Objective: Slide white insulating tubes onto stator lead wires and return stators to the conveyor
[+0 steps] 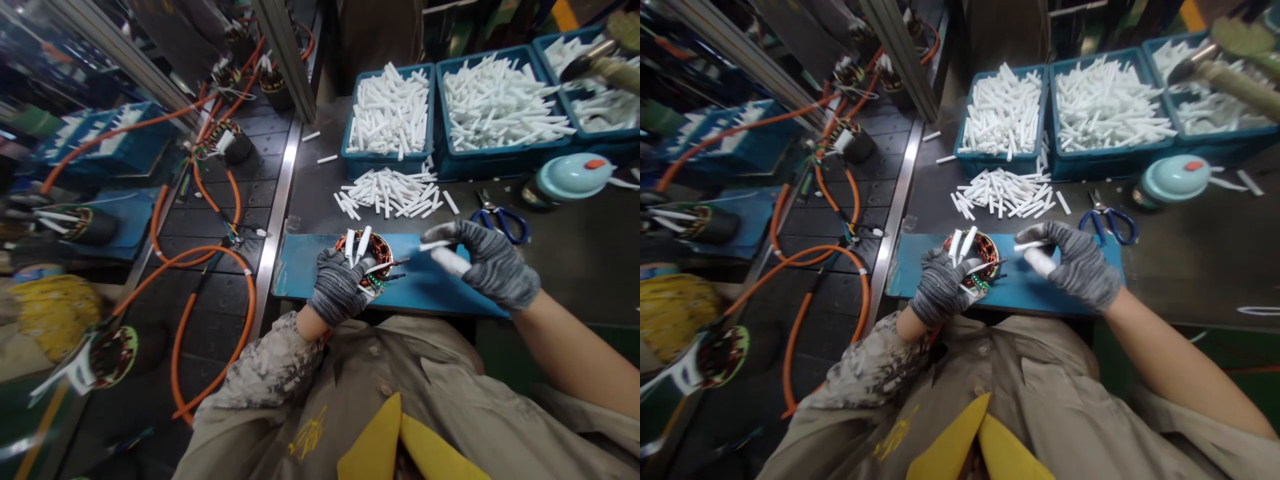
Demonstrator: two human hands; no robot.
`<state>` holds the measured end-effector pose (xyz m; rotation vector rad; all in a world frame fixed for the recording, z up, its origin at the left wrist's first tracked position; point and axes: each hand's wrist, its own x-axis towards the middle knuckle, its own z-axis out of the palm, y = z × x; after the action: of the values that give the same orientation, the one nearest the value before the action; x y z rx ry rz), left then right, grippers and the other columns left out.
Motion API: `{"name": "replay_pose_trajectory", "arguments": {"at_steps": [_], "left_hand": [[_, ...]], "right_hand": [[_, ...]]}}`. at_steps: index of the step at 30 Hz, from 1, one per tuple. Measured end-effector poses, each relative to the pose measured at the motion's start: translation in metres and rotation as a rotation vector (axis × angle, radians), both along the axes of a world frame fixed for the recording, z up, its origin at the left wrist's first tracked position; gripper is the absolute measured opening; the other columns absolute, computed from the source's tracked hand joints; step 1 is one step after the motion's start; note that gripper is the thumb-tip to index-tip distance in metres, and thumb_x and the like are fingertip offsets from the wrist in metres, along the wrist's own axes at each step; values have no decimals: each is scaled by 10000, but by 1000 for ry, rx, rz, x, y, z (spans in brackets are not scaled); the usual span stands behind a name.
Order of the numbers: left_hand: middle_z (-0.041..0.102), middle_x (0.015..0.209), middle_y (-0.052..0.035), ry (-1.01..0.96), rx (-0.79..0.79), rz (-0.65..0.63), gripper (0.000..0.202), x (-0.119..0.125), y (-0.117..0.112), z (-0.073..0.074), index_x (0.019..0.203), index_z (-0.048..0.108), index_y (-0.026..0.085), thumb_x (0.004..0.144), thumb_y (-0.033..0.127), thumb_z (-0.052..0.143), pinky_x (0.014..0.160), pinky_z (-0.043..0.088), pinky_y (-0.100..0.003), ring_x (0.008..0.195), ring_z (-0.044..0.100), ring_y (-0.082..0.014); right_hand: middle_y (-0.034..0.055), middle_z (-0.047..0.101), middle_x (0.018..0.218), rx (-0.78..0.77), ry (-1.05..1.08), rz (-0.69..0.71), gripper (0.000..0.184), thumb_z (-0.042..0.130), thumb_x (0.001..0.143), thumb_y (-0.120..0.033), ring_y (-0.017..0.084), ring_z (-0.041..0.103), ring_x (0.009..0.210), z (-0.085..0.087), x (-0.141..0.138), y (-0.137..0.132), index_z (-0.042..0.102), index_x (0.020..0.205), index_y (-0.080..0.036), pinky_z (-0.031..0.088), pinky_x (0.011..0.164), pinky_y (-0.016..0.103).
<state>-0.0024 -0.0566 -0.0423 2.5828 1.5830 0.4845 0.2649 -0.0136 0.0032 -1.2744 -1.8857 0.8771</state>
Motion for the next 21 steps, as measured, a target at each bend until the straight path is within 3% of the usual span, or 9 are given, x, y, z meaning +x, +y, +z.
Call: {"name": "replay_pose_trajectory", "arguments": {"at_steps": [3, 7, 11, 14, 16, 19, 21], "left_hand": [[732, 1209, -155, -21, 33, -24, 476, -2, -1, -1, 1168, 750, 239, 780, 511, 799, 1082, 369, -558, 1135, 668, -364], [747, 1168, -150, -28, 49, -37, 482, -4, -1, -3, 1168, 755, 241, 772, 512, 797, 1074, 384, -562, 1106, 682, -360], [757, 1123, -145, -10, 43, -9, 506, -4, 1, -6, 1153, 765, 243, 739, 531, 808, 1065, 401, -575, 1066, 691, -354], [765, 1071, -122, -23, 26, -5, 499, -4, 2, -6, 1142, 772, 247, 727, 520, 816, 1044, 424, -548, 987, 706, -322], [769, 998, -105, -47, 33, -9, 466, -4, 2, -4, 1132, 779, 246, 751, 514, 798, 1031, 438, -516, 924, 713, -292], [771, 1000, -113, -45, 47, 4, 466, -2, 1, 1, 1127, 785, 237, 779, 547, 766, 1026, 445, -485, 946, 719, -291], [775, 1004, -120, -8, 24, 18, 484, 0, 1, 4, 1131, 784, 232, 786, 570, 753, 1033, 441, -485, 957, 723, -298]], "right_hand": [[55, 799, 914, -82, 18, 21, 203, 721, 840, -360, 258, 751, 789, -1, -3, -6, 772, 999, -246, 635, 721, 401], [56, 811, 953, -117, 25, 87, 244, 715, 854, -387, 256, 764, 832, -8, -1, -1, 791, 1031, -236, 635, 764, 400], [35, 806, 977, -81, 83, 241, 221, 744, 864, -407, 237, 758, 866, -8, 5, 13, 797, 1028, -269, 625, 813, 389], [44, 796, 1021, 69, 12, 427, 196, 683, 932, -399, 224, 739, 897, -3, 4, 23, 806, 1049, -302, 593, 837, 378], [56, 790, 972, 277, -121, 525, 231, 605, 986, -364, 213, 710, 832, 2, -2, 23, 801, 1096, -313, 551, 762, 362], [74, 762, 857, 569, -420, 522, 312, 498, 1028, -253, 199, 634, 732, 12, -16, 12, 774, 1170, -276, 432, 670, 331], [105, 746, 838, 539, -581, 485, 346, 443, 1041, -232, 201, 605, 720, 17, -27, 5, 765, 1162, -196, 385, 668, 330]]}}
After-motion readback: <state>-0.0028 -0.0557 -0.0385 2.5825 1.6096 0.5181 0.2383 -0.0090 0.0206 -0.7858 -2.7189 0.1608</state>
